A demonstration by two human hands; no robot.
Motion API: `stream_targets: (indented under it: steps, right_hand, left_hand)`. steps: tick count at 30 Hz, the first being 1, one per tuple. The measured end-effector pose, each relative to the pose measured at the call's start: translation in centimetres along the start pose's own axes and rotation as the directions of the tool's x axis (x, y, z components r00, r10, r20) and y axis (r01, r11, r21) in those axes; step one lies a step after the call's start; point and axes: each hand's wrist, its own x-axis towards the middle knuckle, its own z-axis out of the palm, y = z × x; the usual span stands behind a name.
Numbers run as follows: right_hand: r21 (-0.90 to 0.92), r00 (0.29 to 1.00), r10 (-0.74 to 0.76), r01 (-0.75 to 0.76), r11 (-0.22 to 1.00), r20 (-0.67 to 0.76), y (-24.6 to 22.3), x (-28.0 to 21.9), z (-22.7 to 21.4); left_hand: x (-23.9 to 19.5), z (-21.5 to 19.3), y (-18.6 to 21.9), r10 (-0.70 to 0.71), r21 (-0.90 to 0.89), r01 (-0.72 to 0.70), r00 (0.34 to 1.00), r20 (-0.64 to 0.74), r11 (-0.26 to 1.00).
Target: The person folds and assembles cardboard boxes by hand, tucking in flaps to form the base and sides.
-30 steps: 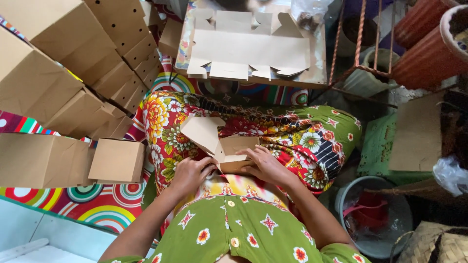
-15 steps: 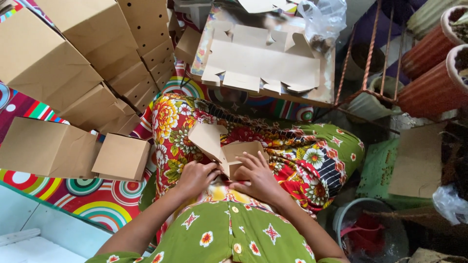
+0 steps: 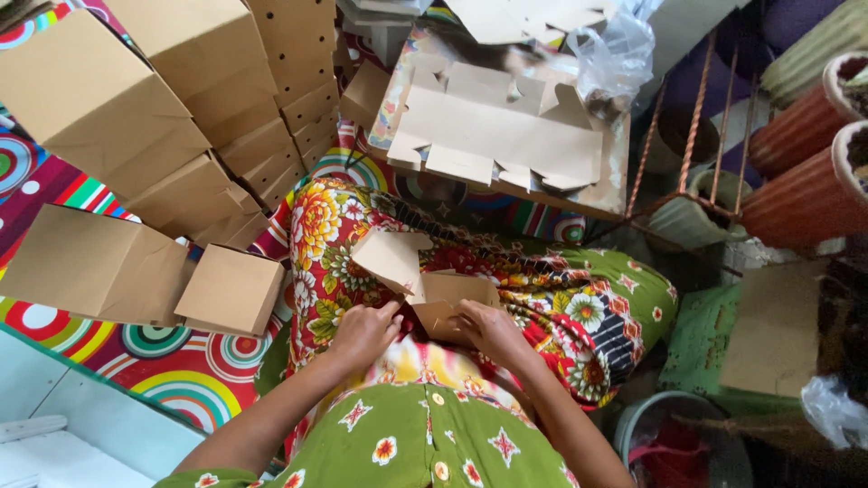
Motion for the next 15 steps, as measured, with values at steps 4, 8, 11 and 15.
stream_targets:
  steps: [4, 8, 11, 15]
  right_hand:
    - [-0.005, 1.000, -0.028, 0.028, 1.000, -0.006, -1.3, 0.6, -1.2]
    - [0.024, 0.999, -0.038, 0.037, 0.999, 0.021, -2.0, 0.9, -1.8]
    - [0.050, 0.998, 0.016, -0.019, 0.999, 0.064, -2.5, 0.9, -2.5]
    - [0.028, 0.987, 0.035, -0.040, 0.999, 0.159, -0.4, 1.0, -1.6]
  left_hand:
    - [0.3, 1.5, -1.0, -0.009, 0.003, 0.009, 1.000, 0.022, 1.000]
    - [0.0, 1.6, -0.7, -0.022, -0.005, 0.022, 0.999, 0.035, 1.000]
    - [-0.3, 1.3, -0.4, -0.007, -0.014, 0.008, 0.995, 0.096, 1.000]
    - [-0.6, 0.3, 0.5, 0.021, -0.022, -0.018, 0.993, 0.114, 1.000]
